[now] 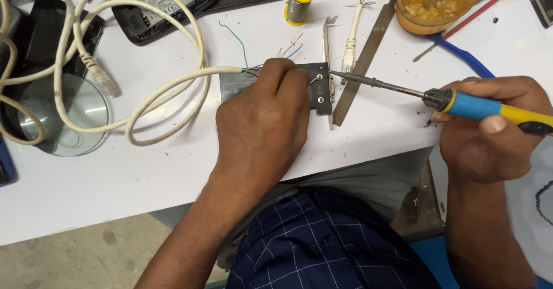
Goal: The person solders wires to a small circuit board using a soldering iron and solder wire. They repeatedly apply flux from a jar, heat the joints, and feed solder to secure the connections.
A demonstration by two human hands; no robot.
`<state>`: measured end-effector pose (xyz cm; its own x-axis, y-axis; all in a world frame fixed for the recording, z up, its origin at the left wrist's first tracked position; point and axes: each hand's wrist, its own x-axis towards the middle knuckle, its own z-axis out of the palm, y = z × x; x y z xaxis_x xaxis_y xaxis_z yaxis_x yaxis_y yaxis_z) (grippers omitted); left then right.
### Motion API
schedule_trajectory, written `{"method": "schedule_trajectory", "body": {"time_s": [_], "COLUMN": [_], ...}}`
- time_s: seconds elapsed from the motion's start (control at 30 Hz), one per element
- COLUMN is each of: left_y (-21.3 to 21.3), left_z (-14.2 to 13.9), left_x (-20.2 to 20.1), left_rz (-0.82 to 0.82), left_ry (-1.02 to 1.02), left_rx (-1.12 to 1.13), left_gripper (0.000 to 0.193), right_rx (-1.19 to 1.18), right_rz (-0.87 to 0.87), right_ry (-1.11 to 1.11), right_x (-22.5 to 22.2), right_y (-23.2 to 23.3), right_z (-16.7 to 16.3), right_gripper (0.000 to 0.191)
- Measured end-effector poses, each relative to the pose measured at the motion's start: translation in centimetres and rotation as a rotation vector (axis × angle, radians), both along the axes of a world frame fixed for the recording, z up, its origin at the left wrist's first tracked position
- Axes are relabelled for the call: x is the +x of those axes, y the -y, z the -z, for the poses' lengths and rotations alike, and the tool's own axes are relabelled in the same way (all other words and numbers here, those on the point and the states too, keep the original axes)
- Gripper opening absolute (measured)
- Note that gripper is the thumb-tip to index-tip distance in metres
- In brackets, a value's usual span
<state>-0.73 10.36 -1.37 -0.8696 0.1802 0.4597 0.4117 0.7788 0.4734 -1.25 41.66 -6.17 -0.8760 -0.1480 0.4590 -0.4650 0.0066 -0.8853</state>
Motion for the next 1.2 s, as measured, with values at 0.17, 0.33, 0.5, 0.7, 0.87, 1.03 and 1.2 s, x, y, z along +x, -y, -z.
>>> {"method": "schedule_trajectory", "body": {"time_s": [0.17,0.33,0.5,0.7,0.87,1.03,1.2], "left_y": [-0.2,-0.3,-0.6,-0.8,-0.7,-0.8,-0.8], "left_z": [-0.2,-0.7,-1.1,-1.3,-1.4,-1.5,-1.5], "left_x": [-0.2,-0.2,-0.4,-0.4,-0.5,-0.5,-0.5], "left_rz": [0.004,0.01,0.009,0.005,0.013,0.01,0.009], "left_ry": [-0.024,-0.021,0.021,0.026,0.027,0.027,0.03], "left_rx": [-0.09,-0.153,-0.185,-0.228,-0.24,-0.265,-0.272], "left_gripper": [0.01,0.008,0.01,0.01,0.01,0.009,0.009], "right_rx": [0.045,0.025,0.037,0.083,0.093,0.093,0.108], "right_rz": [0.018,0.004,-0.006,0.001,0.002,-0.024,-0.021], "right_ry": [-0.064,-0.061,-0.073,-0.081,-0.082,-0.107,-0.097], "right_x": [-0.1,-0.2,-0.3,0.0,-0.2,-0.4,-0.4], "right_y": [0.1,0.1,0.2,0.6,0.9,1.1,1.1], "right_z": [0.2,0.4,0.1,-0.3,-0.5,-0.7,-0.9], "right_gripper": [0.037,0.034,0.033,0.03,0.031,0.031,0.031]}}
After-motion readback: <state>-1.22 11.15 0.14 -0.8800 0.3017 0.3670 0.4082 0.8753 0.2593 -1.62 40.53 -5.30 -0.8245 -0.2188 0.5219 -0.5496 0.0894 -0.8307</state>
